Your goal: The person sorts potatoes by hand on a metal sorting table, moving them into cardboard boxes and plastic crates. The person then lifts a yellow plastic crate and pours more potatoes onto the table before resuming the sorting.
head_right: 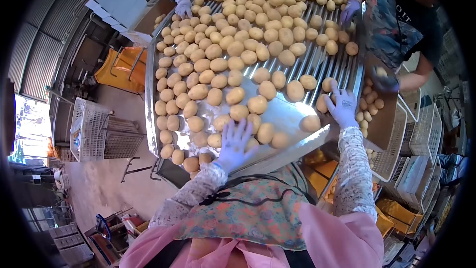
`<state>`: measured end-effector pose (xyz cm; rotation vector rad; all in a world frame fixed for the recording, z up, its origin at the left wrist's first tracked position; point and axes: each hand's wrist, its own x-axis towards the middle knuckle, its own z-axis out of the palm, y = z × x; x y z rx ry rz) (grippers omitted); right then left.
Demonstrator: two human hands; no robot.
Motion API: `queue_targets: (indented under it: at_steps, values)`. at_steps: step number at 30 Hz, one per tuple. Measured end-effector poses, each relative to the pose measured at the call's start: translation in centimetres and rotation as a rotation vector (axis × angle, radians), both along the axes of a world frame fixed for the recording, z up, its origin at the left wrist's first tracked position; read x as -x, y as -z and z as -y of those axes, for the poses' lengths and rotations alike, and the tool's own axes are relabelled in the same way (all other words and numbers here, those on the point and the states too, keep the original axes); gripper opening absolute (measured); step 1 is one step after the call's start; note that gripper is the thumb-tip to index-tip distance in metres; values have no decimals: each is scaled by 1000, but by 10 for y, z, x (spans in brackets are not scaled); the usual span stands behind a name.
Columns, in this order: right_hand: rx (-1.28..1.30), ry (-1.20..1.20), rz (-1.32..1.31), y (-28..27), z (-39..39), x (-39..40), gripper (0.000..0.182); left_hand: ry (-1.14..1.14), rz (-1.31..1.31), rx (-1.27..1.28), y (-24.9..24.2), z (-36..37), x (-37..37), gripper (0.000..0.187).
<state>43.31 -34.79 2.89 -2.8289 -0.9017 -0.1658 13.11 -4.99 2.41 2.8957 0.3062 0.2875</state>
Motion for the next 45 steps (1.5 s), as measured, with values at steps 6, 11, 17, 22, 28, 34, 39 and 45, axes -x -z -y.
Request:
queue_targets:
  at_steps: [6,11,17,22,28,34,39,45]
  values:
    - [-29,-418,-407,-35,-84,104,52,259,-161,93,-7,-56,108,68]
    - [-54,-605,-190,-23,-174,196,69,-630,-11,-50,53,-118,100,73]
    - [27,-1032,-624,-7,-226,106,51,-28,-26,206,-3,-32,34,65]
    - [-472,-600,-306,-32,-288,-43,41,153,-16,164,-30,-92,33,62]
    - [206,-75,-84,-14,-342,-89,67,-688,-3,17,27,-218,-18,71]
    - [80,-342,-150,-6,-320,-61,67,-337,-145,40,4,-119,-90,89]
    - [-41,-659,-51,-7,-250,24,60,-91,-48,67,1,-39,-53,87]
    - [-140,-663,-114,-14,-145,130,63,157,-65,207,-9,-33,88,67]
